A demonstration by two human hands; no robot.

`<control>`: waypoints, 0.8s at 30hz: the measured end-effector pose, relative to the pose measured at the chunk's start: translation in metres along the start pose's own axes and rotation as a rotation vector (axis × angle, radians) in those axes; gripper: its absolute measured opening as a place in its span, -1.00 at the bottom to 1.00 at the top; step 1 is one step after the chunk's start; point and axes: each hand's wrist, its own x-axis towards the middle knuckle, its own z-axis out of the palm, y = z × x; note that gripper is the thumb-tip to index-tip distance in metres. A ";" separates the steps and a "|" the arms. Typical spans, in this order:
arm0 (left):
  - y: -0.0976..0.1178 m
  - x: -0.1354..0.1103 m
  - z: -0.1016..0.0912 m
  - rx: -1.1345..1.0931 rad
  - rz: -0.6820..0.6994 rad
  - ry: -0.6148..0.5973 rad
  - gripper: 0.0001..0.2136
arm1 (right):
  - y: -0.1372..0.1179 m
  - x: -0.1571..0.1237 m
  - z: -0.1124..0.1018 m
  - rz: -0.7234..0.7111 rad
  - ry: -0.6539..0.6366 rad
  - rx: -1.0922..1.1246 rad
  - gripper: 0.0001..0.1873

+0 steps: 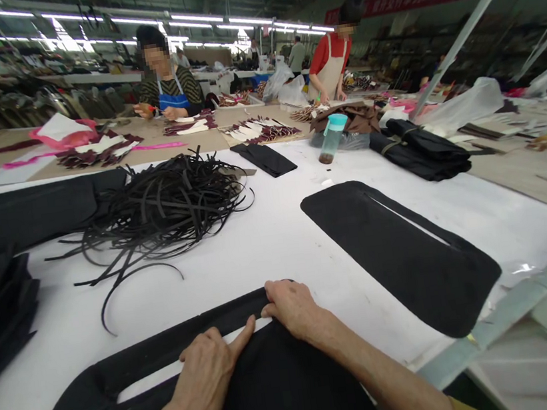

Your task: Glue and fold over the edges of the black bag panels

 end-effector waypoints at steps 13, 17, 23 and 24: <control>-0.057 -0.076 0.105 -0.332 -0.037 0.337 -0.43 | 0.005 -0.002 -0.010 -0.002 -0.064 0.104 -0.88; -0.066 -0.109 0.137 -0.375 -0.181 0.388 -0.43 | 0.003 -0.009 -0.008 -0.045 -0.033 0.046 -0.88; -0.072 -0.136 0.153 -0.419 -0.364 0.464 -0.47 | -0.005 -0.018 0.004 -0.070 0.114 -0.119 -0.77; -0.071 -0.136 0.151 -0.436 -0.384 0.468 -0.50 | -0.005 -0.016 0.008 -0.097 0.167 -0.148 -0.73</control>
